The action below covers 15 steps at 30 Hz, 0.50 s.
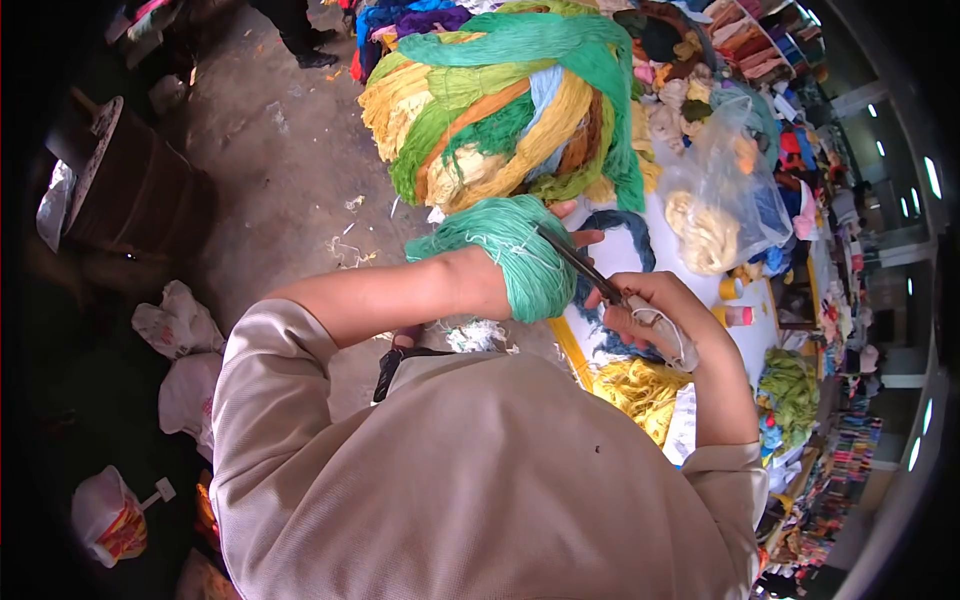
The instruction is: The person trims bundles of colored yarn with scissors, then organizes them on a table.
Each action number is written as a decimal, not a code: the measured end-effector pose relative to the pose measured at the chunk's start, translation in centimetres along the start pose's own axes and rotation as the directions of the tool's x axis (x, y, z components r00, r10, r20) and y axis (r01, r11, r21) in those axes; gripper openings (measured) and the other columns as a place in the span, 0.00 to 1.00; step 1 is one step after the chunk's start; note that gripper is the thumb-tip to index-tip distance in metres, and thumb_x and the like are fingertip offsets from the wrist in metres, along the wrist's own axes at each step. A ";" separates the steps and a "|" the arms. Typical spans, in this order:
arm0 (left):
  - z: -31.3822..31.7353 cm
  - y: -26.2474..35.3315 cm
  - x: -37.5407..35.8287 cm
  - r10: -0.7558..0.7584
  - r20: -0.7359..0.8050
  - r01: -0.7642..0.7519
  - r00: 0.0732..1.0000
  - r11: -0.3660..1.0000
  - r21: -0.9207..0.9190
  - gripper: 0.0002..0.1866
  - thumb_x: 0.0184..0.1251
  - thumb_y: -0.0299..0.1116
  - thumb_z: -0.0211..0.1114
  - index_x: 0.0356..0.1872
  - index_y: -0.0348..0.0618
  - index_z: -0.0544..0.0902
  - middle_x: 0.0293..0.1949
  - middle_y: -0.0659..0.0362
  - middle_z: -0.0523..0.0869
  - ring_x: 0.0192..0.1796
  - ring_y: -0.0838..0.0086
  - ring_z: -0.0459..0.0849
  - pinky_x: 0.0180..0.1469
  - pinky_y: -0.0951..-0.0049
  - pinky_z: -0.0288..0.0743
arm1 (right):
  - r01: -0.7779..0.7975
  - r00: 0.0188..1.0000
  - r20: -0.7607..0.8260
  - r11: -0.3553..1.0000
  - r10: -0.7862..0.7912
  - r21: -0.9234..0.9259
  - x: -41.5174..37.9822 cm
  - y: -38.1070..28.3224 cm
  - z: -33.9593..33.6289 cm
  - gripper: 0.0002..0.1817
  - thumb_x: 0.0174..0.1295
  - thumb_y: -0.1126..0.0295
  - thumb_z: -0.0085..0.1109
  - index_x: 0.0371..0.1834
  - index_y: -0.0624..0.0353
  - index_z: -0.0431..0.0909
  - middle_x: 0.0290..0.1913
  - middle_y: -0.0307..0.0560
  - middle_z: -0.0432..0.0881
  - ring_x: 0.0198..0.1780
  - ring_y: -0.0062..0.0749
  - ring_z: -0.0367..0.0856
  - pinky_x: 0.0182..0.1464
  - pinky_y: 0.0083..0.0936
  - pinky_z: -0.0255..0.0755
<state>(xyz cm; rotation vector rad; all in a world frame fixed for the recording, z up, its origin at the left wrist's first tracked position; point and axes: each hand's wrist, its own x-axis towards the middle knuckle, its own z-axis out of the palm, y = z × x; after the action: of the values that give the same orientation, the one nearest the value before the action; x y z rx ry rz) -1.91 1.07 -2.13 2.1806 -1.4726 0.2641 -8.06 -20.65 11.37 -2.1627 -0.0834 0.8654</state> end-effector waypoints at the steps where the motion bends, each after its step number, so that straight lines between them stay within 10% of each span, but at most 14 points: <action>1: 0.1 -0.3 -0.1 -0.003 -0.004 0.003 1.000 1.000 -0.002 0.24 0.77 0.55 0.51 0.64 0.58 0.80 0.74 0.58 0.70 0.78 0.54 0.60 0.79 0.49 0.47 | -0.015 1.000 0.019 1.000 0.015 -0.019 -0.1 -0.1 -0.1 0.14 0.66 0.57 0.67 0.45 0.55 0.84 0.23 0.30 0.76 0.24 0.13 0.70 0.27 0.16 0.65; 15: 3.5 0.1 -0.4 0.056 0.103 -0.032 0.993 0.976 -0.216 0.25 0.63 0.46 0.64 0.61 0.52 0.79 0.71 0.55 0.73 0.76 0.49 0.62 0.79 0.51 0.51 | 0.012 0.999 -0.034 0.994 -0.015 -0.107 1.4 -1.0 0.6 0.06 0.63 0.70 0.67 0.42 0.55 0.83 0.23 0.29 0.78 0.24 0.11 0.71 0.25 0.15 0.63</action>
<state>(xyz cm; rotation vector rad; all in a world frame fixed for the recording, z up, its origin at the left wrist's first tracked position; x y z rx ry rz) -2.55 -0.35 -5.29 2.0187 -1.5329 0.0000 -7.19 -19.14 10.98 -2.2729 -0.1294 0.8323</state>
